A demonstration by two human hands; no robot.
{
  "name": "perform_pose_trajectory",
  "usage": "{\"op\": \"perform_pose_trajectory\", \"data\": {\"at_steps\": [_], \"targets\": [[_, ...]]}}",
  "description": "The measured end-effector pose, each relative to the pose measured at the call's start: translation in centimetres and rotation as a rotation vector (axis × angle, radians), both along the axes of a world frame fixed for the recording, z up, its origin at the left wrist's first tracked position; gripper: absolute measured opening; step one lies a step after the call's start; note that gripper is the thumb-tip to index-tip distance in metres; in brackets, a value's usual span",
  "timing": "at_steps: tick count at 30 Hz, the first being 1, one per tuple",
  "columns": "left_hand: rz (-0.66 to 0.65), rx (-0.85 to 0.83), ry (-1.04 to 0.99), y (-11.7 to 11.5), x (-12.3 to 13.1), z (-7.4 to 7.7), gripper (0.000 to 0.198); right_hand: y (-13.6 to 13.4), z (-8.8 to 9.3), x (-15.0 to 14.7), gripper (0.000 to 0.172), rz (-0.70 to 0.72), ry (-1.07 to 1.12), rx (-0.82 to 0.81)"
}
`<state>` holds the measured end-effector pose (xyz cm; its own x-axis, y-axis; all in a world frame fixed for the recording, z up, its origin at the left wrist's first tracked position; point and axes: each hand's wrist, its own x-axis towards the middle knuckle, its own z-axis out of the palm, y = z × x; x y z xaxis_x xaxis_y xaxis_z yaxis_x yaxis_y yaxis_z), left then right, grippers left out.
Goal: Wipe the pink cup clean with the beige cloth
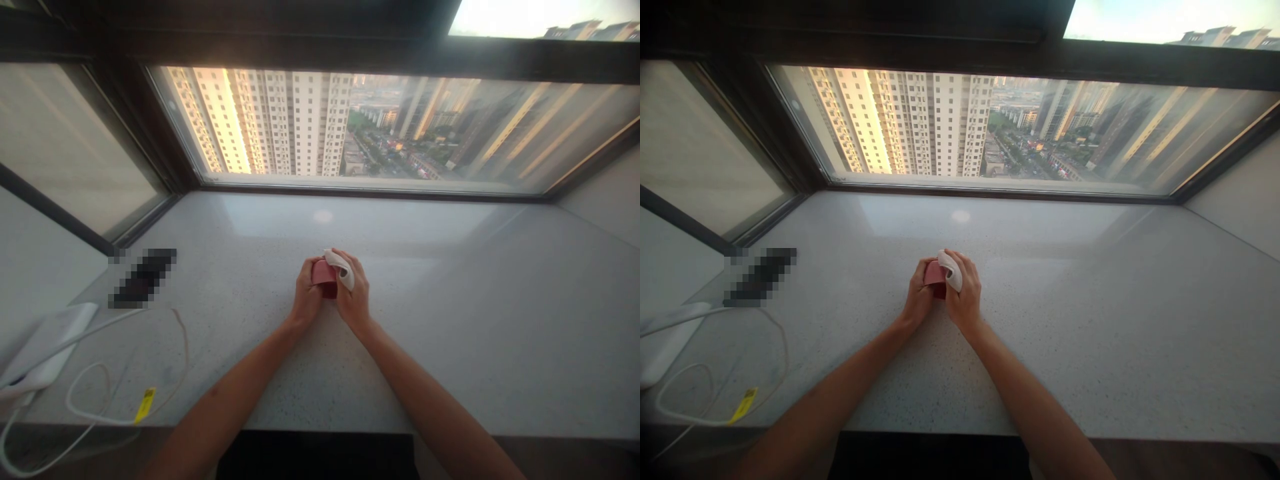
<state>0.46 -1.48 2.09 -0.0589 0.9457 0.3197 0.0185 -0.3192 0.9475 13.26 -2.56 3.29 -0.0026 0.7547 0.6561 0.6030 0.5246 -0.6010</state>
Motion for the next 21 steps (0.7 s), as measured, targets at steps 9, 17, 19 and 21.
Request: {"op": "perform_pose_trajectory", "data": {"at_steps": [9,17,19,21], "targets": [[-0.100,-0.032,0.027,0.4,0.2,-1.5,0.026,0.3,-0.3,1.5,0.042,-0.033,-0.029,0.063],[-0.010,0.139,0.487,-0.2,1.1,-2.0,0.040,0.6,2.1,4.2,0.037,-0.006,-0.423,0.107],[0.020,0.165,0.453,-0.4,1.0,-2.0,0.046,0.6,2.5,3.8,0.040,0.032,-0.476,0.088],[0.035,0.188,0.395,-0.5,0.9,-2.0,0.045,0.6,2.9,3.2,0.044,0.072,-0.516,0.074]]}}
